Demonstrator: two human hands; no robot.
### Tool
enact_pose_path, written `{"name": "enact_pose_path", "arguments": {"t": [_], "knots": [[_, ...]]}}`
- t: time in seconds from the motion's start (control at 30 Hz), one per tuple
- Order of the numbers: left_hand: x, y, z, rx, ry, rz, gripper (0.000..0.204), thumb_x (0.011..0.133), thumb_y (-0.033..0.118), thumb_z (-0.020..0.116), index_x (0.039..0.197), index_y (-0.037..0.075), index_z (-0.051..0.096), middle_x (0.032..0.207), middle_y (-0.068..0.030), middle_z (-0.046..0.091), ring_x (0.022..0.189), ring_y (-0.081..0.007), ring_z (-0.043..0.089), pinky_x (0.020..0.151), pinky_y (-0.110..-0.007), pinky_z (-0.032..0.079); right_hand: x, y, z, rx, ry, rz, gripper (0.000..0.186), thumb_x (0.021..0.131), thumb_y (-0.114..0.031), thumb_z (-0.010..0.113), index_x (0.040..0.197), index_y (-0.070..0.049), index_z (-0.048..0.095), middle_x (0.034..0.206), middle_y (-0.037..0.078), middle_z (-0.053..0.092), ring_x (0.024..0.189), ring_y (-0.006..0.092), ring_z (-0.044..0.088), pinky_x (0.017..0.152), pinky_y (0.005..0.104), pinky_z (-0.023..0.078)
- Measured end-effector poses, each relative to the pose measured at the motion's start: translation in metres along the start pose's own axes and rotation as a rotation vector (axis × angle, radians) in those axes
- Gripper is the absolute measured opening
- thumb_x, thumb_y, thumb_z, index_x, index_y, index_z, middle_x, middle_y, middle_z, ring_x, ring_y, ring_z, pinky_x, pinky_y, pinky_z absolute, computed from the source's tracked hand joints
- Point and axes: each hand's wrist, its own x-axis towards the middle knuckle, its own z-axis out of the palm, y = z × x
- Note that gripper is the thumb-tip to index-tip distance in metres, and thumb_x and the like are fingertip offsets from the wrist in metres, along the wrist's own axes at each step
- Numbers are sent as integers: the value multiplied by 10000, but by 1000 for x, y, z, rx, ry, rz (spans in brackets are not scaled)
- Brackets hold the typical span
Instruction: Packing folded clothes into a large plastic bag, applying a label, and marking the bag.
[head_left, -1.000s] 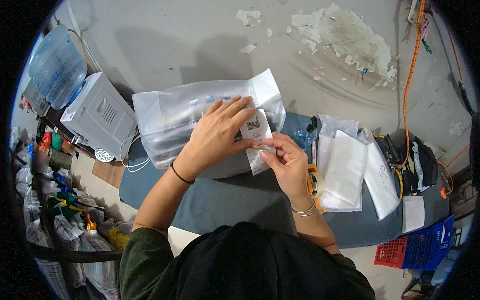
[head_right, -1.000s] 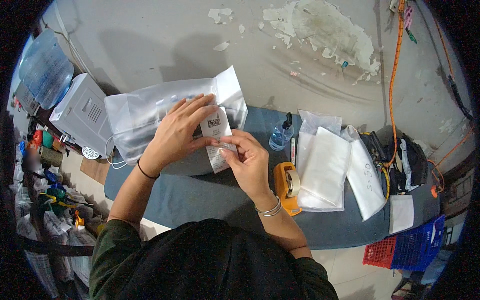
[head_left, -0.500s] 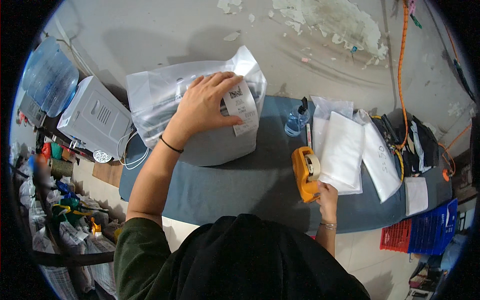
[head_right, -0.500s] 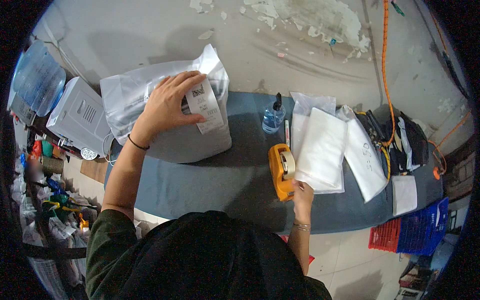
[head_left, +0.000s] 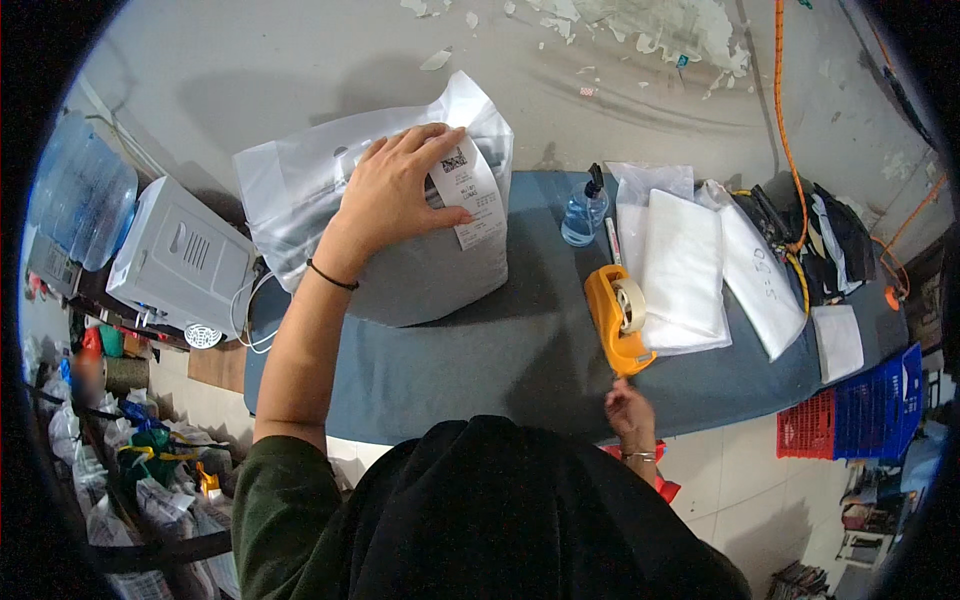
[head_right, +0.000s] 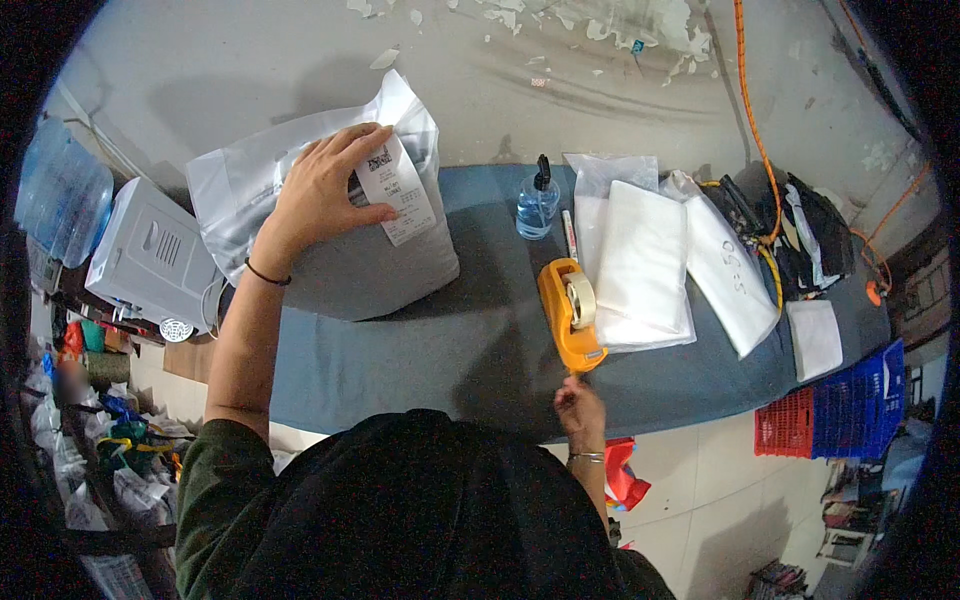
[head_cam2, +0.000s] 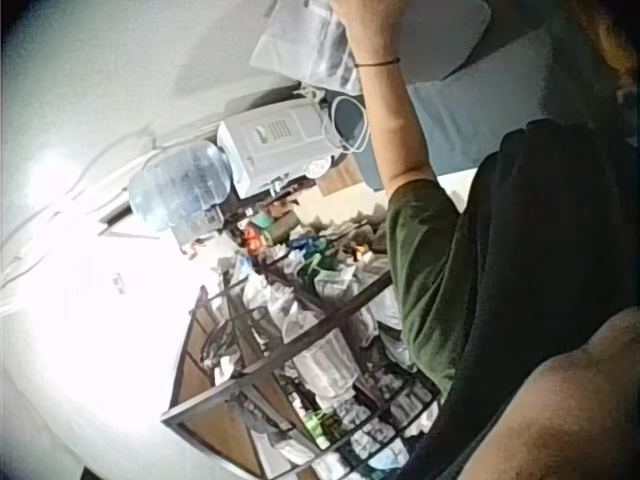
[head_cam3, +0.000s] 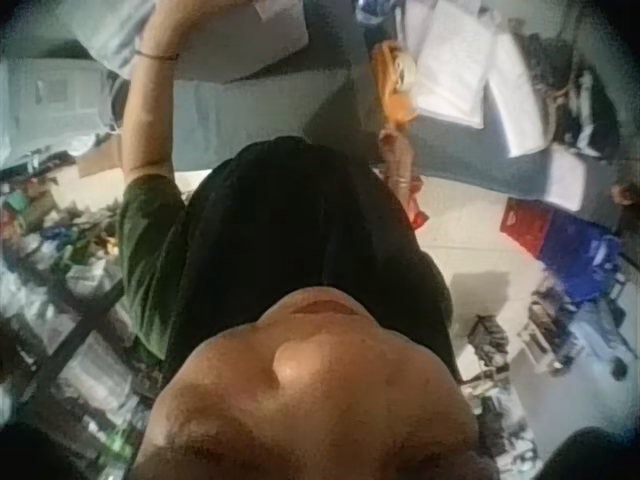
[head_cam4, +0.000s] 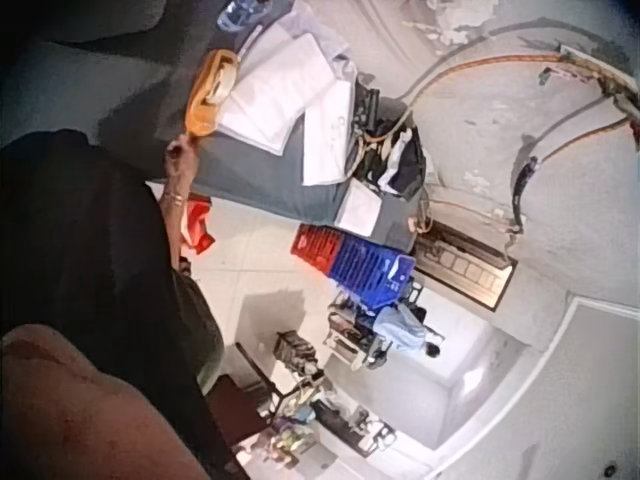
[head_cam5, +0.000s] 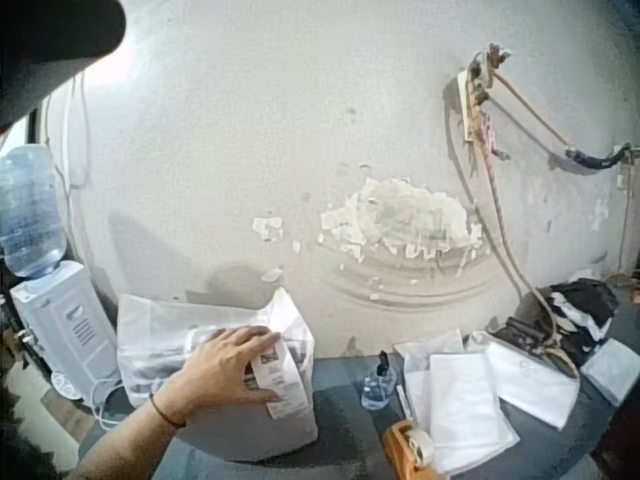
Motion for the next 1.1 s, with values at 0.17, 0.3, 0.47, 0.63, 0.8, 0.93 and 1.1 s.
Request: {"name": "enact_pose_path", "arguments": {"t": [0.17,0.3,0.47,0.63,0.8,0.93,1.1], "knots": [[-7,-6,-1,20,-10,-6,829,553,397,783,1286,149,485,1261,-64,506,1143,-267,500,999,-449,348,-28,15,94,-72,-509,74,64,856,-83,598,865,-21,589,702,29,544,622,140,542,615,275,469],[-8,-6,0,6,0,-13,823,561,402,778,1287,148,485,1259,-64,506,1140,-274,501,992,-450,352,-28,14,226,-204,-804,-151,137,866,-144,608,817,-18,585,704,29,543,626,115,528,589,267,443],[-1,1,1,2,-21,-4,818,580,420,767,1295,145,479,1258,-61,507,1139,-278,499,986,-434,354,-9,16,292,-354,-610,-348,294,829,-283,672,695,-40,579,592,11,532,518,91,506,507,223,415],[1,-8,3,0,-50,-18,802,608,436,753,1301,145,474,1284,-90,487,1150,-294,489,1001,-433,340,6,22,286,-753,-370,-343,418,725,-394,761,621,-28,589,525,18,544,461,90,500,446,232,388],[9,-84,-22,335,206,-337,599,799,378,631,1318,139,451,1253,-186,499,1176,-338,477,1016,-513,310,38,55,267,-781,-469,-479,488,715,-453,748,615,0,595,524,53,567,472,123,534,475,264,427],[7,-95,-95,53,-219,-597,412,816,230,621,1197,90,550,1144,-204,565,1074,-313,551,978,-447,369,31,46,271,-859,-545,-503,329,767,-306,741,655,-42,579,589,10,555,511,85,494,497,229,413],[-39,-32,-109,351,-132,10,196,667,19,600,847,81,648,1187,-72,571,1002,-224,580,1024,-481,325,48,38,265,-742,-589,-358,328,765,-307,739,687,-21,597,629,27,588,551,102,524,539,250,441]]}}
